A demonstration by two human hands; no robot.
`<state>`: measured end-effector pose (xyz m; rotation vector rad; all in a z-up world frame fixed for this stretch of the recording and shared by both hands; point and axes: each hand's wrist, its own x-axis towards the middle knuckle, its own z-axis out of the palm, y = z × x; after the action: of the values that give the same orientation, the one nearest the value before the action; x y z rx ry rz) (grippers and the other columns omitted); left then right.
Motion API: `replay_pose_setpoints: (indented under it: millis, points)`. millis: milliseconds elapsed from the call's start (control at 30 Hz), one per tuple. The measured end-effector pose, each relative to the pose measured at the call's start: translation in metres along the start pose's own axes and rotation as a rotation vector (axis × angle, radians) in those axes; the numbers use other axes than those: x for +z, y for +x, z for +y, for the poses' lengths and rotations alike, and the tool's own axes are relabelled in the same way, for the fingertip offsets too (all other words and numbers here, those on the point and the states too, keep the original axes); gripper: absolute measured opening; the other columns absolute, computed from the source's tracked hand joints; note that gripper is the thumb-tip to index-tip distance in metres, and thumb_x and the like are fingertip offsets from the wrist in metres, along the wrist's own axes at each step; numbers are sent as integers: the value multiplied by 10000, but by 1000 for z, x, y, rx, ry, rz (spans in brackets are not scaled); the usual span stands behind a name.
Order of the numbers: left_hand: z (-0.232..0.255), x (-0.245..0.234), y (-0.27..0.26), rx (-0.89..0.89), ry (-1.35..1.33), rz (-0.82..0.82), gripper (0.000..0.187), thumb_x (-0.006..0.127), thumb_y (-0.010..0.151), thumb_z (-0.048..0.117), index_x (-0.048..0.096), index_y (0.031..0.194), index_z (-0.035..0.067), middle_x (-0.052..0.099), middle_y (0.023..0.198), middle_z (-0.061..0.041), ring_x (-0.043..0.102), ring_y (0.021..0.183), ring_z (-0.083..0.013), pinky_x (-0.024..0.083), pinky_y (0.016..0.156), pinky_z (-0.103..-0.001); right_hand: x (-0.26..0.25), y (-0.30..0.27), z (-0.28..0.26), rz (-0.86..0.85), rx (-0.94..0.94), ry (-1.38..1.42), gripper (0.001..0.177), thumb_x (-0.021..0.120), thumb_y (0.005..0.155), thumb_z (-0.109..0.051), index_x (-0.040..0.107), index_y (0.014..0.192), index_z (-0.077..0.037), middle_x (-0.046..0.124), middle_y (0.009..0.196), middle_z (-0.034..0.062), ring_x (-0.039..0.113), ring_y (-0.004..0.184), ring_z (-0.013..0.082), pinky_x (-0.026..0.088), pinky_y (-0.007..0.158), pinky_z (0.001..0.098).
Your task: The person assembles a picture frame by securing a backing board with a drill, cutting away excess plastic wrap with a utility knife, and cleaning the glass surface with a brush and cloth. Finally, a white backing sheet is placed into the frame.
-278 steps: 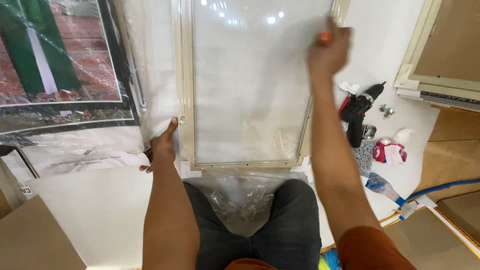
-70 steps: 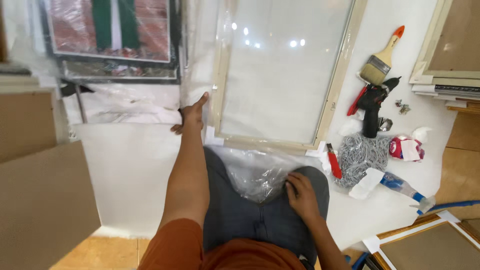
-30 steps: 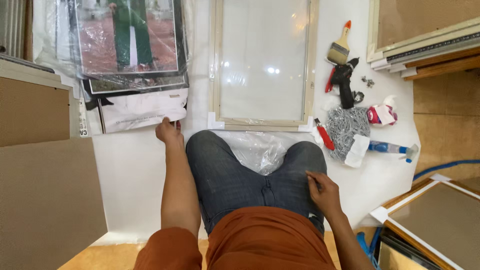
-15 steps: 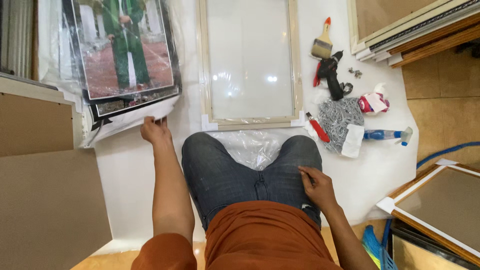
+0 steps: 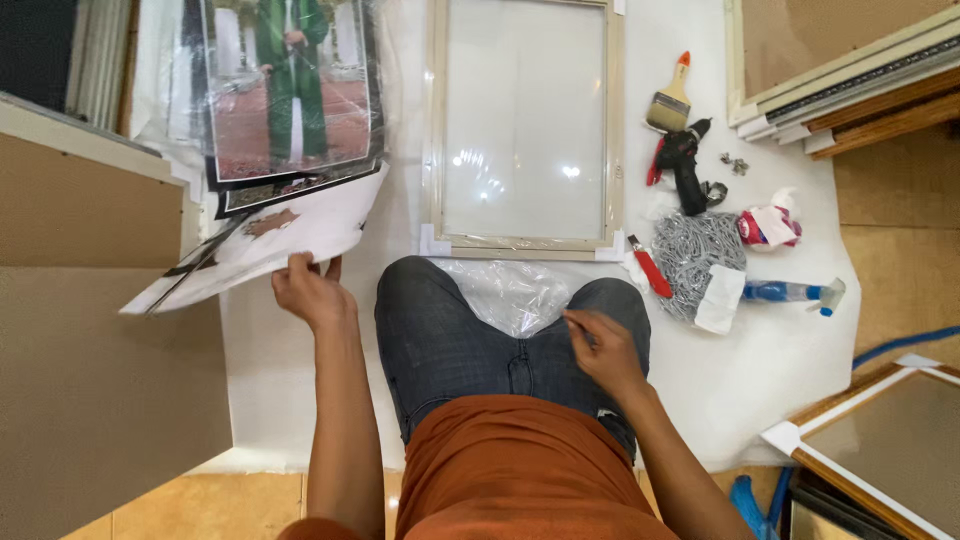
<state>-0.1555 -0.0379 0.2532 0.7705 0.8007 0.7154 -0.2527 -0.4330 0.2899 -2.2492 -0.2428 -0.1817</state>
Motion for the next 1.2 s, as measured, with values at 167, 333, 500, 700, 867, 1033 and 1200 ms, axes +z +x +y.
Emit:
replay_pose_setpoints:
  millis: [167, 333, 500, 700, 867, 1033, 1200]
  points:
    - [48, -38, -87, 92, 37, -103, 212, 545, 861, -28, 533, 1061, 42, 625, 1064, -87, 650, 913, -194, 584, 677, -371, 31, 33, -54, -119, -317, 65, 319, 728, 928, -84, 674, 1242, -77, 702, 1169, 161, 745, 972, 262, 639, 767, 295]
    - [69, -83, -146, 193, -28, -199, 169, 556, 910, -89, 506, 1015, 34, 629, 1033, -124, 654, 851, -195, 589, 708, -354, 60, 43, -110, -199, -540, 40, 506, 795, 841, -119, 631, 1317, -71, 600, 1306, 205, 651, 1153, 374, 569, 950, 422]
    - [69, -117, -169, 198, -54, -164, 160, 564, 895, -89, 532, 986, 39, 645, 994, -90, 649, 850, -141, 560, 744, -273, 87, 40, -138, -266, -743, 41, 501, 829, 808, -146, 674, 1282, -97, 576, 1351, 188, 592, 1201, 375, 490, 1009, 475]
    - [66, -139, -186, 222, 36, -165, 147, 602, 934, -79, 526, 966, 43, 622, 920, -66, 585, 758, -119, 499, 650, -259, 101, 30, -141, -288, -907, 17, 395, 786, 826, -140, 695, 1211, -135, 657, 1232, 100, 628, 1151, 298, 481, 1006, 456]
    - [69, -148, -194, 282, 26, -199, 153, 623, 952, -45, 525, 1008, 58, 626, 949, -53, 569, 775, -96, 486, 669, -241, 106, 35, -145, -263, -973, -9, 341, 717, 879, -122, 718, 1220, -137, 705, 1208, 66, 686, 1095, 259, 525, 1005, 448]
    - [74, -152, -187, 374, 7, -294, 191, 634, 1027, 53, 544, 1195, 45, 616, 1077, -85, 596, 937, -129, 538, 792, -295, 109, 53, -161, -159, -1029, -14, 280, 689, 959, -156, 719, 1237, -164, 732, 1219, 63, 728, 1112, 276, 584, 976, 443]
    - [71, -172, -153, 584, 300, -443, 533, 679, 1059, 196, 369, 1477, 78, 218, 1729, -102, 385, 1587, -299, 501, 1227, -490, 110, 91, -194, -59, -1005, 104, 237, 720, 991, -144, 726, 1224, -189, 765, 1121, 46, 753, 939, 209, 629, 860, 387]
